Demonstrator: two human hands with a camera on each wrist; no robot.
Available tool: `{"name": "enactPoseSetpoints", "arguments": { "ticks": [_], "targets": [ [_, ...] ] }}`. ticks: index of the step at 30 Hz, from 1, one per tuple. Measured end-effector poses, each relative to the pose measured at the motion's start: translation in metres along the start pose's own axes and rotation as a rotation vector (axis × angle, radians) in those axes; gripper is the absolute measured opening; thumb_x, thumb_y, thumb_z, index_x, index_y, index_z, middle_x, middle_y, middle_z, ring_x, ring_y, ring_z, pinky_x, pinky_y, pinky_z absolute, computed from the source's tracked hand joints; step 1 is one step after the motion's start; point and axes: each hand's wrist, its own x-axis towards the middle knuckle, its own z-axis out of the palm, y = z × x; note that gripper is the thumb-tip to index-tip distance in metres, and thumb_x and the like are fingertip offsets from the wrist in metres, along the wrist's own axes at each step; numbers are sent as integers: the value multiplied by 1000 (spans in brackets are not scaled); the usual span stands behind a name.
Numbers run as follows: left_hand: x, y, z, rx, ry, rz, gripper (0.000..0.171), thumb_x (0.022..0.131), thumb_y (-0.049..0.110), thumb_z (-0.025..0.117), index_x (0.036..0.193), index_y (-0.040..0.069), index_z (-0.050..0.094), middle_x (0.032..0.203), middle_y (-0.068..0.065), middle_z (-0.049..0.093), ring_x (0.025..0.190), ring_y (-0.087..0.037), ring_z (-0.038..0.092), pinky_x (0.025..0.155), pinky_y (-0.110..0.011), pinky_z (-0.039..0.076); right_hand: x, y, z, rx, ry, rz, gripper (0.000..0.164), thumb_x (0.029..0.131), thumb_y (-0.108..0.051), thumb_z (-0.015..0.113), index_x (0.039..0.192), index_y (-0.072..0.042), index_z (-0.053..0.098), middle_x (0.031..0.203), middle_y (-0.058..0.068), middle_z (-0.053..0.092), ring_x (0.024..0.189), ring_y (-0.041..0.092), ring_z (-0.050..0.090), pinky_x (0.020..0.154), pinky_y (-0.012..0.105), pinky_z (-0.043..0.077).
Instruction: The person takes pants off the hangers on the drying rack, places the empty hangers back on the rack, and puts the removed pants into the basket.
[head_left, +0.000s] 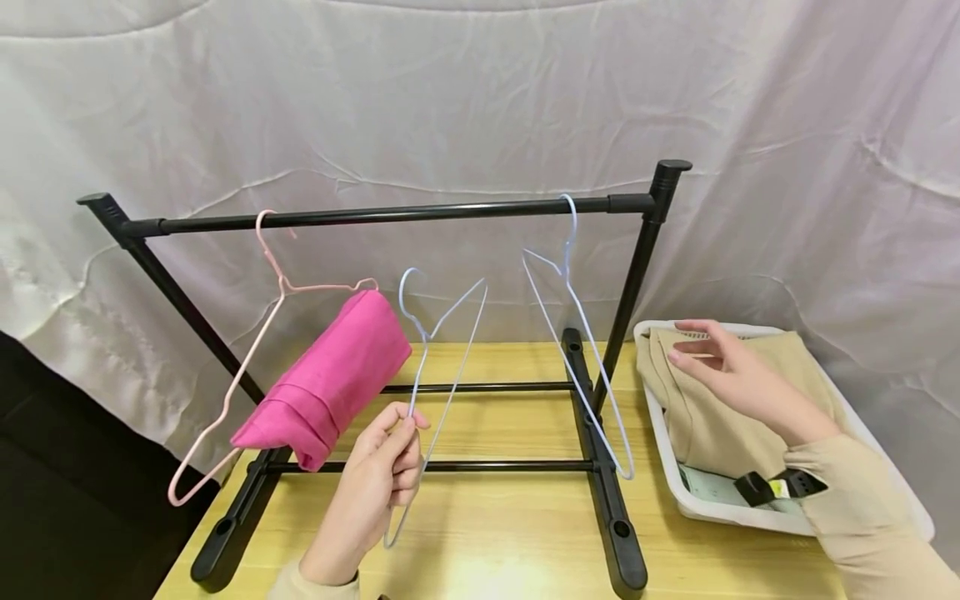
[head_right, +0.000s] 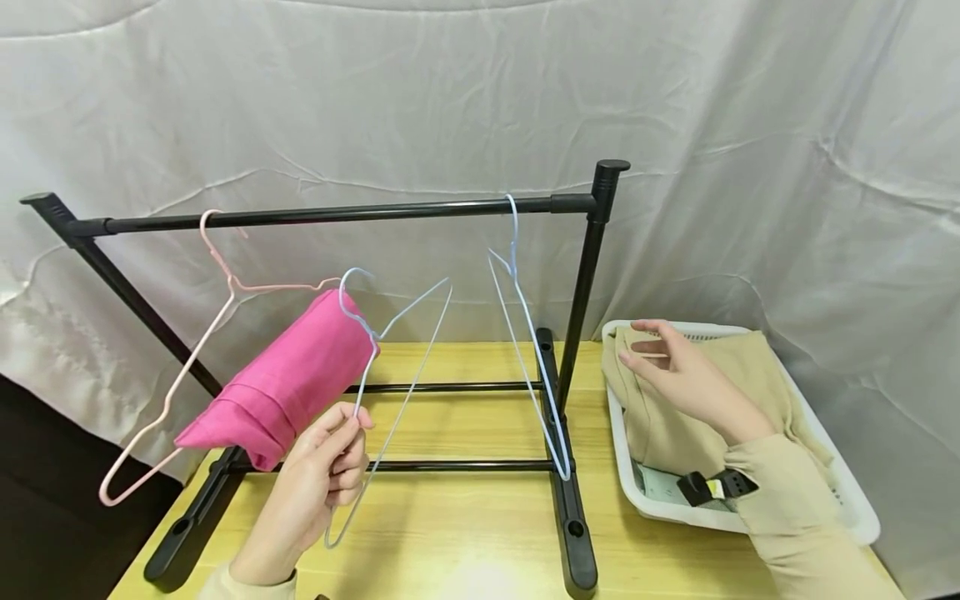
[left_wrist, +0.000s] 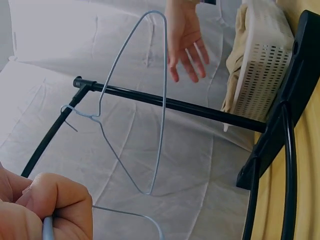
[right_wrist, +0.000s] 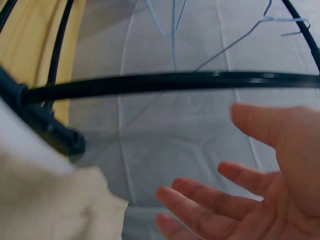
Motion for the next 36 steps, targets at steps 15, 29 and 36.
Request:
{"name": "enactPoseSetpoints", "arguments": {
  "ticks": [15,29,36],
  "targets": [
    [3,18,7,11,7,27,28,109,33,42,110,5,43,62,2,19,46,-8,17,41,-21,14,54,-49,20,333,68,-72,62,107,-51,23,151,-7,23,144,15,50,128,16,54,108,26,46],
    [6,40,14,54,24,59,27,108,34,44,109,8,45,62,1,19,47,-9,17,42,-19,17,74,-51,50,780,102,-204,62,100,-61,21,118,-8,47,95,6,64,91,14,62,87,21,54],
    [12,51,14,77,40,90,22,109,31,43,108,10,46,63,1,20,48,-10,18,42,-20,17,84,-50,63,873,157,-241,52,100,-58,25,94,-9,42,73,1,41,67,16,42,65,28,38]
  ]
}}
